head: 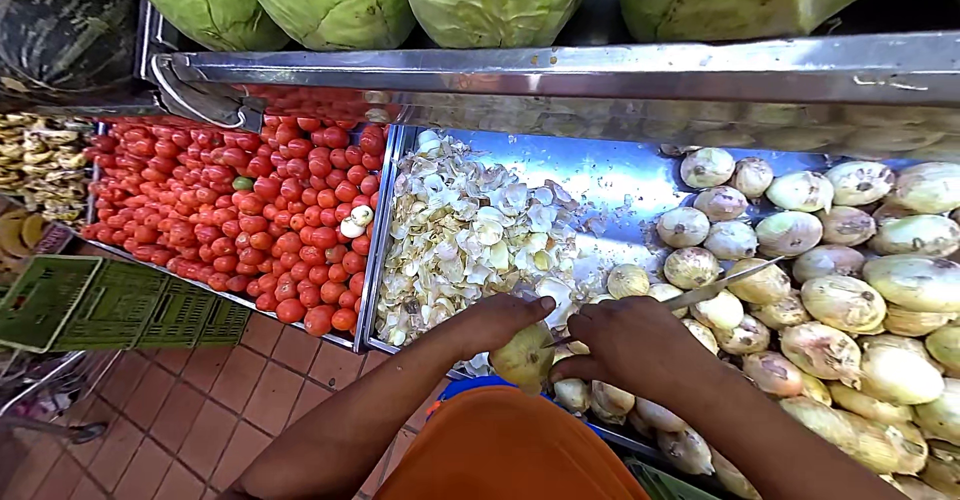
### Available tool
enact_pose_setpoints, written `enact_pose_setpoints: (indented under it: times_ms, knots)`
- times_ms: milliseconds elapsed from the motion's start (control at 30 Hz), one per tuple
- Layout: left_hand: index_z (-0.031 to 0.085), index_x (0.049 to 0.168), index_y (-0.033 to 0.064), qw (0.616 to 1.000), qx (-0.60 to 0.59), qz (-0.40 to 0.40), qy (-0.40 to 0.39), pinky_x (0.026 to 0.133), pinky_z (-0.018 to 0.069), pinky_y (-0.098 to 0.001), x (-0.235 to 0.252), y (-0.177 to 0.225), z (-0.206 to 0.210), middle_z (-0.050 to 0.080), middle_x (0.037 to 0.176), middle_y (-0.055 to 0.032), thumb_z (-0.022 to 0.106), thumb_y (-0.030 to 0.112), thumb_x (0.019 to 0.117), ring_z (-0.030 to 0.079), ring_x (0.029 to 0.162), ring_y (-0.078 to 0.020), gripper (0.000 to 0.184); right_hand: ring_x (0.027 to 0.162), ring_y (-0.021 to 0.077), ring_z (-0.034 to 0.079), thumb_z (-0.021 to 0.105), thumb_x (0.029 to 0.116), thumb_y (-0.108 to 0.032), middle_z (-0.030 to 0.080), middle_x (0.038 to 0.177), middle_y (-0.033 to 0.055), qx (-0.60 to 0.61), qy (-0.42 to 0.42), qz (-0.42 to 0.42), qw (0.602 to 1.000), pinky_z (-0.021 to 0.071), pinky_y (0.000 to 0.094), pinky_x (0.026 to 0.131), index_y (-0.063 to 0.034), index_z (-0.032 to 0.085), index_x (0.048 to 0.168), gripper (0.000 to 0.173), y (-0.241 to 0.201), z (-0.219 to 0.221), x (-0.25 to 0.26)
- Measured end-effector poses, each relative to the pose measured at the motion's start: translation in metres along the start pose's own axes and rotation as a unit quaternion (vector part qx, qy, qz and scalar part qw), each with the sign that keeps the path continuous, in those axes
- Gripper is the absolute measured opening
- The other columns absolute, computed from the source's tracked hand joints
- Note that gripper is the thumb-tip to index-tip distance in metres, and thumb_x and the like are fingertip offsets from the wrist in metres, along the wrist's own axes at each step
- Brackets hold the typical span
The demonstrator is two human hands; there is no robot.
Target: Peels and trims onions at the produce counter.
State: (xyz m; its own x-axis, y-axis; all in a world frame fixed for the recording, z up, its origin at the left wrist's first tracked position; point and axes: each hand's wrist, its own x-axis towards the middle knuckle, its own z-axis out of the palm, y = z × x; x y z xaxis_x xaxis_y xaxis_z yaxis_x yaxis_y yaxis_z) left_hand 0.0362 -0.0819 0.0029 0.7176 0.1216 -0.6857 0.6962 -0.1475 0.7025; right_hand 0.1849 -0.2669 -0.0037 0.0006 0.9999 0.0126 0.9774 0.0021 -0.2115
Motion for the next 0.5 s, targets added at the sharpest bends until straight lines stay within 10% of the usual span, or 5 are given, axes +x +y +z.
enact_pose_setpoints:
  times_ms: [500]
  knots:
    - [0.067,0.116,0.0016,0.997,0.043,-0.056,-0.018,0.086,0.0561,-0.0477,0.000,0.009,0.010,0.069,0.103,-0.0168,0.034,0.068,0.1031,0.068,0.094,-0.0244,0.075,0.047,0.0173,0.054,0.044,0.0969,-0.071,0.048,0.052,-0.0006,0.008,0.104,-0.094,0.990,0.0434,0.0358,0.042,-0.0151,0.056,0.062,0.067,-0.003,0.030,-0.010]
